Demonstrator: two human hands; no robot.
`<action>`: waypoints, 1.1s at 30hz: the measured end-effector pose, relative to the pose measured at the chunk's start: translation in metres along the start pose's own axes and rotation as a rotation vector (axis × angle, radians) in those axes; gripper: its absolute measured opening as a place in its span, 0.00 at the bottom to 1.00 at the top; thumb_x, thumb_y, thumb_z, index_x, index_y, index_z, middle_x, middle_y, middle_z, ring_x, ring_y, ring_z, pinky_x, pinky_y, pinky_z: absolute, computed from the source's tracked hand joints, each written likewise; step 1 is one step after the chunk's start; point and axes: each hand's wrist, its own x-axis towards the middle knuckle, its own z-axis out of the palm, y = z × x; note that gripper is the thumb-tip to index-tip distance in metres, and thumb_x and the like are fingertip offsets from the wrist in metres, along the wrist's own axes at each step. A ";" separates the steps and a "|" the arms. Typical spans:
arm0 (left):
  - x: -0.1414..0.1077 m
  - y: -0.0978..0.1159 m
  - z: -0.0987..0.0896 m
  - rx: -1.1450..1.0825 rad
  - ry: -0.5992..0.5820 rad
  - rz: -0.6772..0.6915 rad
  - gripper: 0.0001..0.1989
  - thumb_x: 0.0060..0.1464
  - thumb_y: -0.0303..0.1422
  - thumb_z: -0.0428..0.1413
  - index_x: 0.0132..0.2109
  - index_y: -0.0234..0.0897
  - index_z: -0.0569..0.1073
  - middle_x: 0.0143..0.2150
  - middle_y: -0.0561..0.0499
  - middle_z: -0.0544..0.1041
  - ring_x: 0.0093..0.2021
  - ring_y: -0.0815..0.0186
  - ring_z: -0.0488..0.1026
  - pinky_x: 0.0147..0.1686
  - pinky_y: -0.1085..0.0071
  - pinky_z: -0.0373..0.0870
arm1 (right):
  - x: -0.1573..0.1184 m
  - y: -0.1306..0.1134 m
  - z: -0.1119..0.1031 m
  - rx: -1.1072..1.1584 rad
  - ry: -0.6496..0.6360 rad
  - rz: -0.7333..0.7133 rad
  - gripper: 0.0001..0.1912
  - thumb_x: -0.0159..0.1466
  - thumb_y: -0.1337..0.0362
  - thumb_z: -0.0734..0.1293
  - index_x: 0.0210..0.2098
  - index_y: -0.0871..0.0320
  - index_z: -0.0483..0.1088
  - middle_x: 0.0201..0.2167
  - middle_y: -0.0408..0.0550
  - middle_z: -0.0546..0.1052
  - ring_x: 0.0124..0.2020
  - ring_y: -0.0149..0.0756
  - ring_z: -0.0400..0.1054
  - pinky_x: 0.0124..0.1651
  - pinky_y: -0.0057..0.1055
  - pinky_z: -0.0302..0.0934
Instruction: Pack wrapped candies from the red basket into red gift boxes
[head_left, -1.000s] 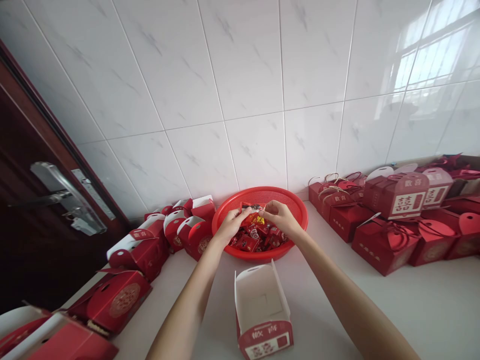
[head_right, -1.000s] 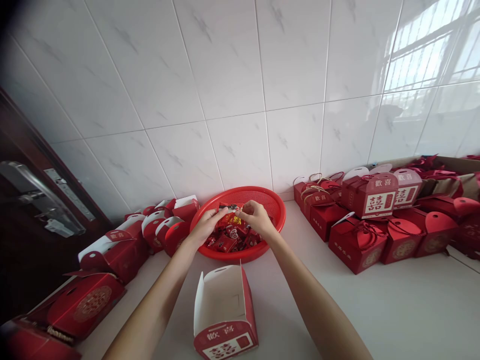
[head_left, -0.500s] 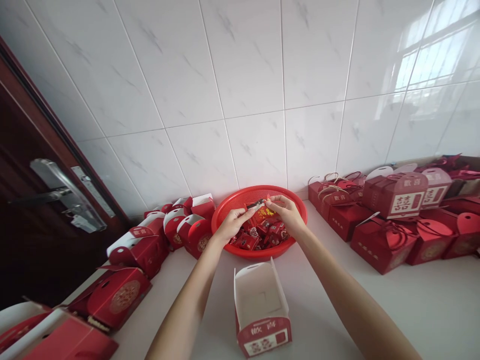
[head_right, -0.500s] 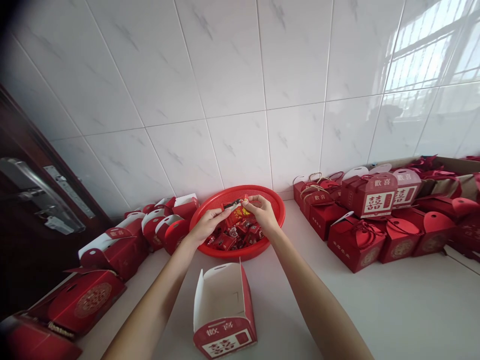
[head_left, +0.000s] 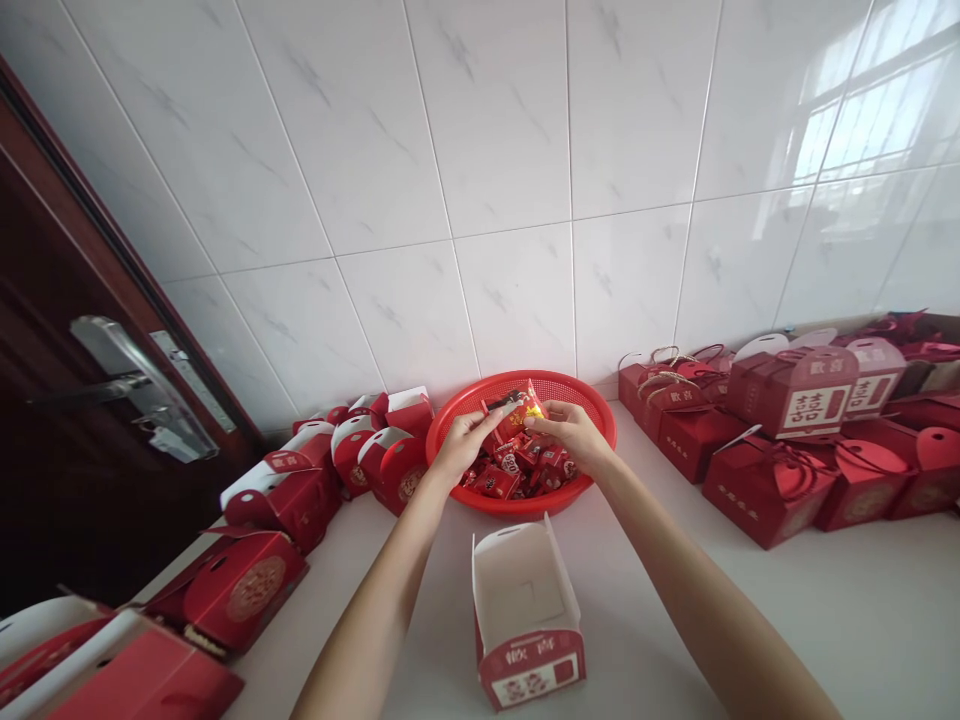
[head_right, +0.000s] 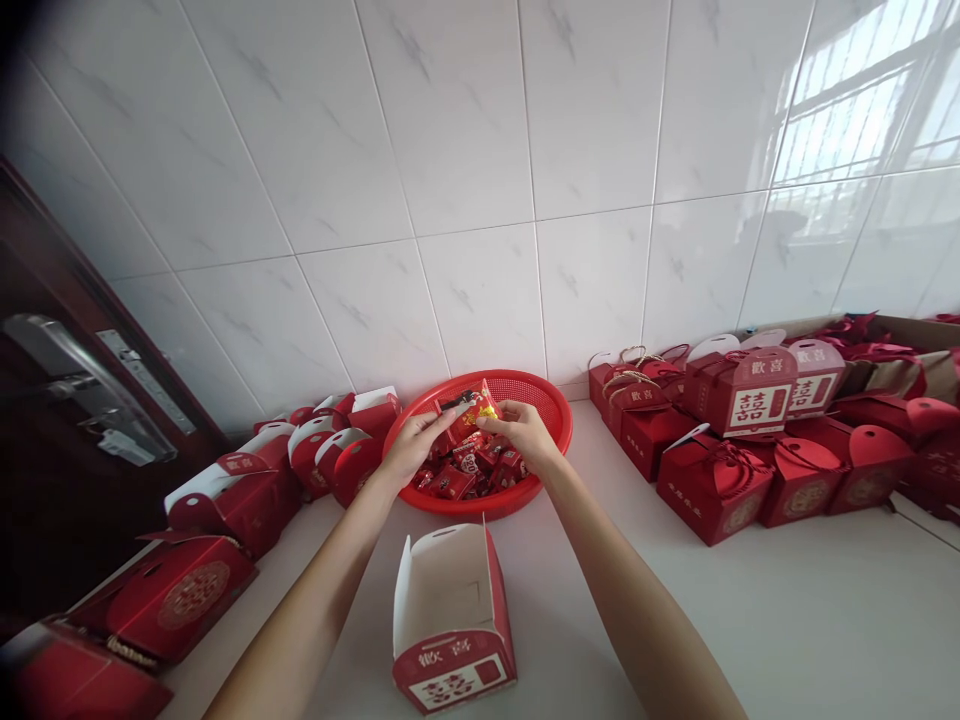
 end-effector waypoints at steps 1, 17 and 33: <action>0.000 0.000 0.000 0.002 0.000 -0.004 0.26 0.43 0.58 0.63 0.26 0.38 0.78 0.24 0.55 0.71 0.32 0.65 0.67 0.33 0.72 0.65 | 0.000 0.000 0.000 0.008 0.011 -0.007 0.18 0.45 0.55 0.80 0.29 0.58 0.74 0.31 0.45 0.79 0.33 0.34 0.74 0.35 0.29 0.69; 0.000 -0.002 0.000 0.026 -0.045 -0.091 0.23 0.38 0.53 0.67 0.27 0.36 0.76 0.25 0.54 0.74 0.30 0.65 0.69 0.33 0.70 0.64 | 0.003 0.004 -0.001 0.090 0.077 -0.072 0.18 0.46 0.56 0.79 0.29 0.56 0.72 0.35 0.47 0.81 0.34 0.37 0.76 0.35 0.32 0.72; -0.003 0.003 0.000 0.026 -0.117 -0.084 0.21 0.39 0.50 0.69 0.28 0.35 0.79 0.28 0.51 0.79 0.32 0.62 0.74 0.35 0.68 0.70 | 0.002 0.001 -0.002 0.062 0.080 -0.058 0.17 0.49 0.54 0.78 0.33 0.58 0.77 0.35 0.49 0.81 0.32 0.36 0.75 0.32 0.30 0.69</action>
